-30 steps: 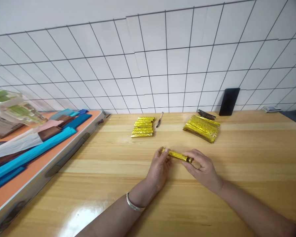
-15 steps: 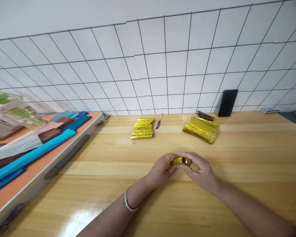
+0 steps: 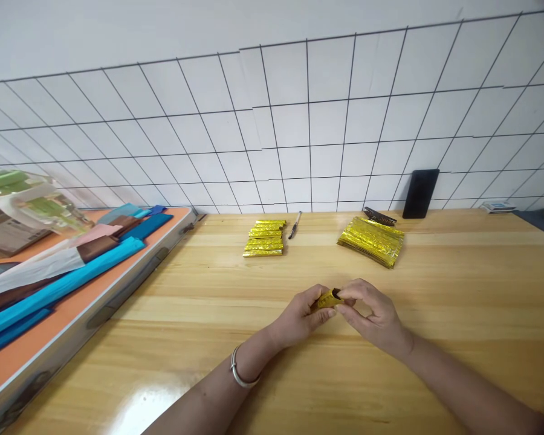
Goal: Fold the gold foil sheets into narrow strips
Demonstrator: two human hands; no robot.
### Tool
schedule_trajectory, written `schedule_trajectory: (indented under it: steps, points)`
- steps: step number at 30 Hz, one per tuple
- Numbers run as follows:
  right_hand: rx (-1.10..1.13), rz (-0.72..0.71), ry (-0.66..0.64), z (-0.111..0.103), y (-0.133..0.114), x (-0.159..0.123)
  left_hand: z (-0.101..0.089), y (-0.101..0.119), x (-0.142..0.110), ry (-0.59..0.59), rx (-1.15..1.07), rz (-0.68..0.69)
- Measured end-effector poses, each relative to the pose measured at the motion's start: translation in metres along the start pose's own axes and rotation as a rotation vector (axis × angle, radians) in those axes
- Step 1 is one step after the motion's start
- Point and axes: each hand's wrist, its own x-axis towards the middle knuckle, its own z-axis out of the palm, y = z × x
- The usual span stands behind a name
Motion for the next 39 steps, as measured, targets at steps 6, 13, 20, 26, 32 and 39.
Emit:
schedule_trajectory:
  steps: [6,13,20,26,32,39]
  points:
    - [-0.054,-0.07,-0.101,-0.008,-0.002,0.004,0.003,0.004,-0.001,-0.002,0.036,-0.012]
    - [-0.188,-0.107,-0.22,-0.014,-0.013,0.01,0.004,-0.005,-0.002,0.014,0.098,0.0]
    - [-0.309,-0.137,-0.275,-0.011,-0.012,0.009,0.004,-0.005,-0.002,0.013,0.185,-0.002]
    - [0.002,0.085,-0.108,-0.003,-0.01,0.003,0.006,0.003,-0.003,0.014,0.057,0.015]
    - [0.105,0.127,-0.19,-0.007,-0.012,0.009,0.008,0.014,-0.003,-0.05,-0.007,0.054]
    - [0.095,0.085,-0.184,-0.006,-0.01,0.008,0.009,0.012,-0.004,-0.049,0.021,0.075]
